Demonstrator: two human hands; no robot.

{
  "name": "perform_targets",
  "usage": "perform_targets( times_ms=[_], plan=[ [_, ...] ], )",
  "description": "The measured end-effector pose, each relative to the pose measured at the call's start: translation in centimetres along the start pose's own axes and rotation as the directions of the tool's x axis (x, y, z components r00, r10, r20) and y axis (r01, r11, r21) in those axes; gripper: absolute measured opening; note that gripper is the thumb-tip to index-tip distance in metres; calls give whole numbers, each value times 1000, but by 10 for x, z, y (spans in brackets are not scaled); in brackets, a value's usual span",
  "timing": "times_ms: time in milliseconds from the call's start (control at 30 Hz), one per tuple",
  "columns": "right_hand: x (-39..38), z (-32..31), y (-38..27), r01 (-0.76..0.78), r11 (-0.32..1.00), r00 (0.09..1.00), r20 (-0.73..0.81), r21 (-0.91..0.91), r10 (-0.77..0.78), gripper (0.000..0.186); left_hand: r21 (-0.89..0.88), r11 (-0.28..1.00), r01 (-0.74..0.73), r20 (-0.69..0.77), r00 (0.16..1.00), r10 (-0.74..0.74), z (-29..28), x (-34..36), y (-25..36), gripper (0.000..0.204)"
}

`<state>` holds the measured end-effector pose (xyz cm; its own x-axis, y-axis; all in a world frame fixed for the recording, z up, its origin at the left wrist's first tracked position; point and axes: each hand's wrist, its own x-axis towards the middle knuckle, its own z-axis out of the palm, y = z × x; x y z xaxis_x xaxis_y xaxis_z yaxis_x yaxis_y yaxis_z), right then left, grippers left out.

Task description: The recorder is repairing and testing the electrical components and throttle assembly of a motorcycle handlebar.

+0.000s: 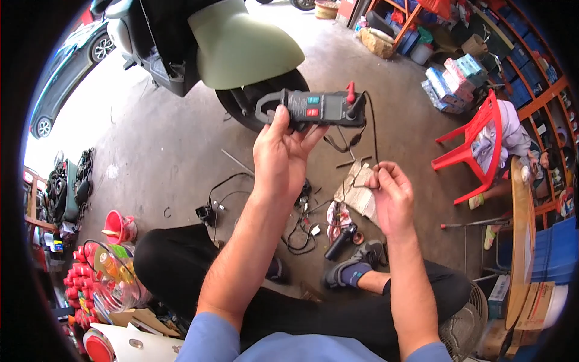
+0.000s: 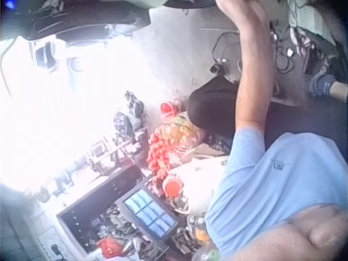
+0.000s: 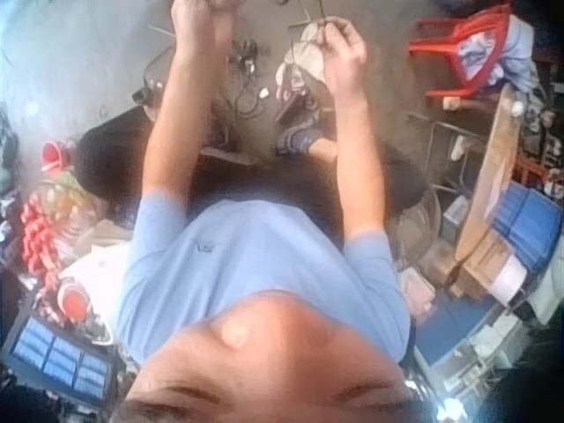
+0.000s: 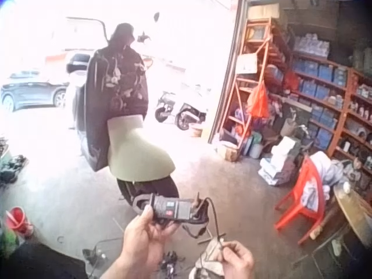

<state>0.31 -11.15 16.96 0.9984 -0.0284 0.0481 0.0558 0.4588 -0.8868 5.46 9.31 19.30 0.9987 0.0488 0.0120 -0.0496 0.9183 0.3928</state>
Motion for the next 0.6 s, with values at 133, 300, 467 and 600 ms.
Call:
perform_targets(
  times_ms=[133,300,467,600],
  plan=[
    [8,13,-4,90,956,996,29,-278,-85,35,41,998,39,66,997,-42,4,-4,-1,26],
    [18,39,0,245,913,969,102,-326,-223,39,96,991,90,54,994,-96,18,-17,-16,25],
    [22,56,20,254,934,967,59,-251,-247,21,41,992,119,34,992,-120,22,-32,-30,31],
    [2,58,28,-48,817,997,26,-575,77,22,-20,998,51,1,999,-51,20,-31,-38,27]
  ],
)
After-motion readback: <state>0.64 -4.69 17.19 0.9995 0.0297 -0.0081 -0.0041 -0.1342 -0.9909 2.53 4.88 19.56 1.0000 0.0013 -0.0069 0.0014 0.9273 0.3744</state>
